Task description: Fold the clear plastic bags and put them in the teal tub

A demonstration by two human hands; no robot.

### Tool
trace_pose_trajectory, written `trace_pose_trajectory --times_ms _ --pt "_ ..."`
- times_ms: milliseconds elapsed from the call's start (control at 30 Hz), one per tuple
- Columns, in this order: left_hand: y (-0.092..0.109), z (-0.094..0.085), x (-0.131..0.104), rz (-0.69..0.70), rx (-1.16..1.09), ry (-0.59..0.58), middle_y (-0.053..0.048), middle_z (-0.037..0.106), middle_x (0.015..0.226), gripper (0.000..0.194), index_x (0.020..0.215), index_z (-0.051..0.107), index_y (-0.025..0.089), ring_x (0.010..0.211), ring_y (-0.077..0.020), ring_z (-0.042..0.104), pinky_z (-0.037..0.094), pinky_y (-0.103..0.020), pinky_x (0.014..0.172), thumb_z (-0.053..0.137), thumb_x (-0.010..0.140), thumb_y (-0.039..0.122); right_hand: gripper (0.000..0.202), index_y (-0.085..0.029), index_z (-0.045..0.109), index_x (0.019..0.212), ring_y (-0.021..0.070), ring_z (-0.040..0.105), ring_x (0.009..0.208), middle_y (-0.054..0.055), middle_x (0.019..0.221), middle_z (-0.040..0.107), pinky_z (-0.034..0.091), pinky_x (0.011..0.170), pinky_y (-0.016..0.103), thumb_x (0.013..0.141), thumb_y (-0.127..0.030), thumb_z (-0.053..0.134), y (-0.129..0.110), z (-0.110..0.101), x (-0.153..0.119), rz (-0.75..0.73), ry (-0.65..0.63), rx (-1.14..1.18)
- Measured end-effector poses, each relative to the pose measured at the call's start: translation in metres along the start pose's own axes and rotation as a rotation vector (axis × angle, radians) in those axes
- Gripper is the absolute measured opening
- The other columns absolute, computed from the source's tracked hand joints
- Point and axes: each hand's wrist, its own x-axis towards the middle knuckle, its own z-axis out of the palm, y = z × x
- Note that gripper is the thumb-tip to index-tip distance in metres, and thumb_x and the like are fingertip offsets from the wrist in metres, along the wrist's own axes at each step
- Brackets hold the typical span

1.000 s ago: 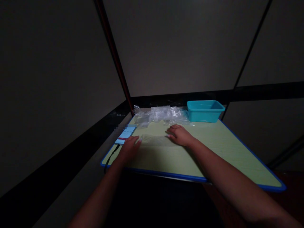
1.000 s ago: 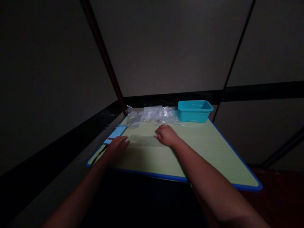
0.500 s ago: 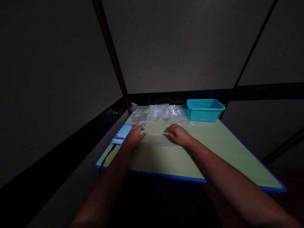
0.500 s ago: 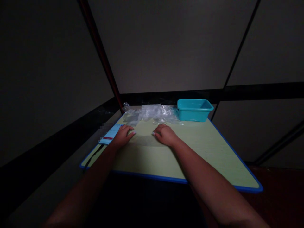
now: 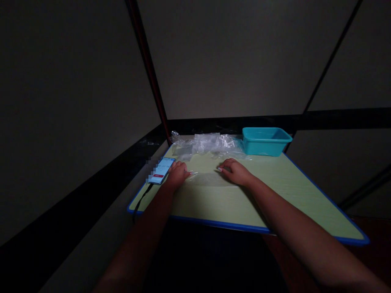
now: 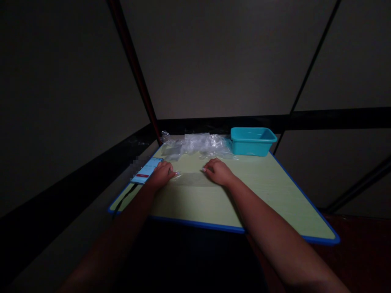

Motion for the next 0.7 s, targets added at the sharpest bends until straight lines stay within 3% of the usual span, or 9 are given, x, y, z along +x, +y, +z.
trace_pose_trajectory --times_ms 367,700 --pt "0.0063 -0.0068 -0.0032 -0.014 -0.075 -0.024 -0.004 0.062 0.095 0.019 0.093 0.057 0.02 0.094 -0.0221 0.054 0.038 -0.03 0.079 0.06 0.08 0.033 0.026 -0.016 0.069 0.087 0.0221 0.058 0.088 0.01 0.086 0.067 0.042 0.083 0.035 0.087 -0.034 0.049 -0.0014 0.006 0.0011 -0.039 -0.035 0.011" --pt "-0.0017 -0.0022 0.0008 0.155 -0.144 0.047 -0.006 0.064 0.086 0.015 0.08 0.059 0.019 0.09 -0.0238 0.053 0.04 -0.034 0.079 0.046 0.084 0.027 0.028 -0.016 0.069 0.089 0.021 0.057 0.088 0.009 0.086 0.067 0.042 0.083 0.033 0.087 -0.035 0.048 -0.0007 0.0041 0.0004 0.006 -0.062 -0.027"
